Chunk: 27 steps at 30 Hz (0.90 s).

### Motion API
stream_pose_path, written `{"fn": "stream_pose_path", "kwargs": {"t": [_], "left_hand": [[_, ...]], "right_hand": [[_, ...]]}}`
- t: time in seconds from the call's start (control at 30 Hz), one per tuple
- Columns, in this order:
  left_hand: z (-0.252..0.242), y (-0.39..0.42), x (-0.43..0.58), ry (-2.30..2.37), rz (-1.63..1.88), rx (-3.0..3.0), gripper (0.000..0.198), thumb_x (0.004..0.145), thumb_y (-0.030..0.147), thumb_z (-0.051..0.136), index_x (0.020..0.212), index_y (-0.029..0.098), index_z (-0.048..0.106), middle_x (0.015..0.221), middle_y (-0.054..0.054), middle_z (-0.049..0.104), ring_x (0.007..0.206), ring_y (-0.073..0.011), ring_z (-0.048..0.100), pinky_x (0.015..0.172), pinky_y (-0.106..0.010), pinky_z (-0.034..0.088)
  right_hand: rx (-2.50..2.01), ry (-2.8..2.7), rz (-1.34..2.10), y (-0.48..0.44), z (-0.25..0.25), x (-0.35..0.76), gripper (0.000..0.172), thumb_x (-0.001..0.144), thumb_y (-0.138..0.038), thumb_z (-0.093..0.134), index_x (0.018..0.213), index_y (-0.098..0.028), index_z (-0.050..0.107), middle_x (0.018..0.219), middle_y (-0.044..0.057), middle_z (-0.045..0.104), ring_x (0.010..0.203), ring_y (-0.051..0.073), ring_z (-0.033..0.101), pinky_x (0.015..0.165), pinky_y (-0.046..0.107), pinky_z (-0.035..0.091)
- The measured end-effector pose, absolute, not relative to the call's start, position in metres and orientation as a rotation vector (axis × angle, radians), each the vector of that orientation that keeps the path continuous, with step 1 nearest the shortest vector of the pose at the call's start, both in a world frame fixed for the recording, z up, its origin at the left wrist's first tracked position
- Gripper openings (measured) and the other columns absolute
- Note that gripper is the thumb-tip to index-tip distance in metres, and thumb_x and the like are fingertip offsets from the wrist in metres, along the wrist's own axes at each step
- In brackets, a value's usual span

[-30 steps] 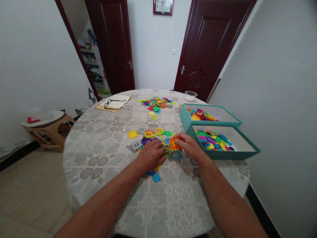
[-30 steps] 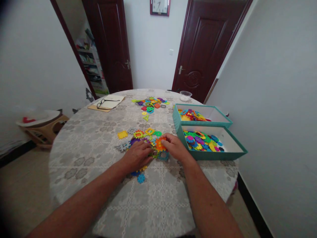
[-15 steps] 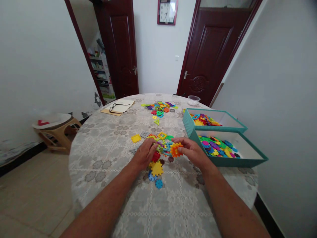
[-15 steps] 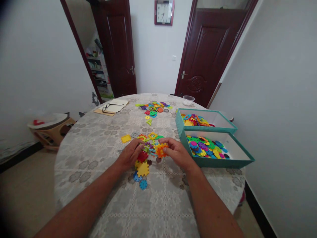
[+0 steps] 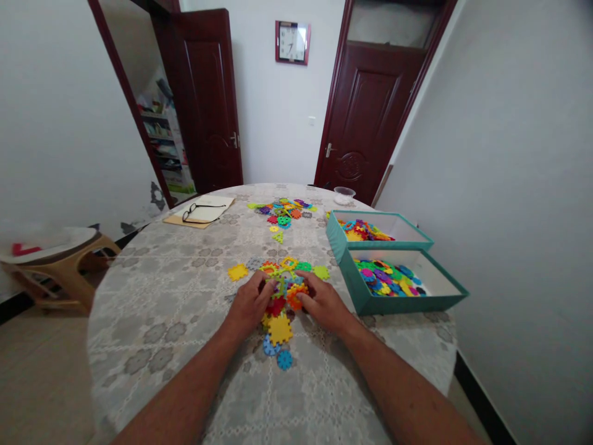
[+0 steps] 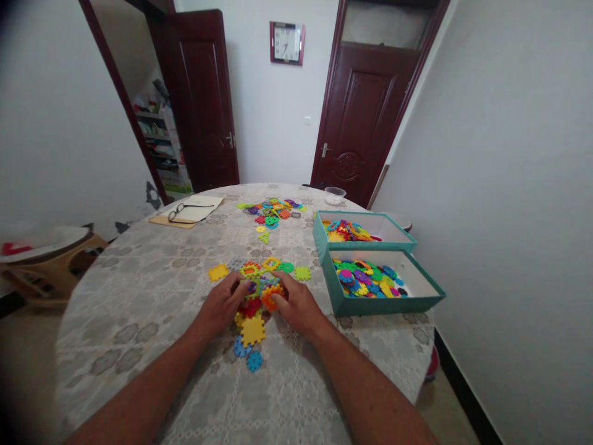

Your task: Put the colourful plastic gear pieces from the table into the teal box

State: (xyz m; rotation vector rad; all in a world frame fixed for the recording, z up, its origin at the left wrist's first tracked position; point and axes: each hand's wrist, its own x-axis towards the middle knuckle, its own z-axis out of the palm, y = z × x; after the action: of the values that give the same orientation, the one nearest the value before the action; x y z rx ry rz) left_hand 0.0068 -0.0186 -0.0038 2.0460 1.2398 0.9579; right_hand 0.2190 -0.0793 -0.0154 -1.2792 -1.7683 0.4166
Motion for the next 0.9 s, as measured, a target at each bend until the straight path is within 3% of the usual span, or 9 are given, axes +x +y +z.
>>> {"fn": "stream_pose_path", "kwargs": {"t": [0.1, 0.23, 0.37, 0.5, 0.67, 0.8, 0.9], "left_hand": [[-0.003, -0.016, 0.005, 1.278, 1.006, 1.967, 0.032, 0.097, 0.048, 0.047, 0.08, 0.023, 0.058, 0.071, 0.002, 0.06, 0.068, -0.0181, 0.056, 0.065, -0.029, 0.041], [-0.001, -0.015, 0.002, 1.298, 1.056, 1.844, 0.035, 0.099, 0.051, 0.046, 0.083, 0.022, 0.059, 0.068, 0.003, 0.062, 0.067, -0.0184, 0.06, 0.066, -0.029, 0.045], [0.001, -0.017, 0.002, 1.248, 1.038, 1.825, 0.035, 0.099, 0.052, 0.048, 0.09, 0.022, 0.063, 0.07, 0.002, 0.065, 0.067, -0.0189, 0.062, 0.067, -0.03, 0.048], [0.003, -0.02, 0.005, 1.056, 0.968, 1.893, 0.037, 0.1, 0.052, 0.048, 0.1, 0.021, 0.07, 0.087, -0.002, 0.073, 0.076, -0.02, 0.067, 0.074, -0.031, 0.053], [0.001, -0.02, 0.003, 0.887, 0.888, 2.029, 0.041, 0.102, 0.048, 0.045, 0.117, 0.023, 0.074, 0.121, -0.007, 0.075, 0.113, -0.0254, 0.068, 0.102, -0.038, 0.052], [-0.002, -0.019, 0.0, 0.892, 0.931, 2.098, 0.041, 0.102, 0.045, 0.045, 0.124, 0.023, 0.072, 0.121, -0.008, 0.075, 0.11, -0.0258, 0.07, 0.101, -0.041, 0.054], [-0.003, -0.018, -0.006, 0.914, 1.057, 2.162, 0.036, 0.101, 0.043, 0.05, 0.12, 0.023, 0.073, 0.118, -0.008, 0.076, 0.108, -0.0253, 0.071, 0.099, -0.041, 0.055]], "right_hand": [[-1.189, -1.916, 0.152, -0.083, -0.009, 0.21, 0.043, 0.095, -0.018, 0.058, 0.137, -0.022, 0.059, 0.126, 0.014, 0.069, 0.115, 0.028, 0.063, 0.104, 0.049, 0.05], [-1.074, -2.001, 0.012, -0.09, 0.002, 0.202, 0.043, 0.097, -0.015, 0.053, 0.138, -0.024, 0.057, 0.117, 0.012, 0.071, 0.106, 0.028, 0.063, 0.097, 0.048, 0.053], [-0.994, -1.948, 0.143, -0.093, 0.005, 0.2, 0.045, 0.094, -0.013, 0.056, 0.137, -0.026, 0.057, 0.121, 0.01, 0.069, 0.113, 0.025, 0.062, 0.101, 0.045, 0.051], [-1.051, -1.732, 0.42, -0.087, -0.002, 0.199, 0.038, 0.089, -0.015, 0.062, 0.125, -0.027, 0.064, 0.131, 0.007, 0.065, 0.126, 0.023, 0.058, 0.112, 0.043, 0.045], [-1.154, -1.541, 0.787, -0.08, -0.012, 0.201, 0.032, 0.088, -0.023, 0.065, 0.12, -0.026, 0.064, 0.112, 0.002, 0.07, 0.103, 0.02, 0.067, 0.094, 0.035, 0.054], [-1.224, -1.517, 0.805, -0.086, 0.009, 0.212, 0.032, 0.09, -0.03, 0.064, 0.122, -0.027, 0.063, 0.104, 0.001, 0.07, 0.092, 0.019, 0.066, 0.083, 0.033, 0.055], [-1.344, -1.573, 0.637, -0.086, 0.043, 0.233, 0.032, 0.091, -0.033, 0.062, 0.123, -0.026, 0.064, 0.103, 0.001, 0.07, 0.09, 0.02, 0.065, 0.082, 0.034, 0.054]]}}
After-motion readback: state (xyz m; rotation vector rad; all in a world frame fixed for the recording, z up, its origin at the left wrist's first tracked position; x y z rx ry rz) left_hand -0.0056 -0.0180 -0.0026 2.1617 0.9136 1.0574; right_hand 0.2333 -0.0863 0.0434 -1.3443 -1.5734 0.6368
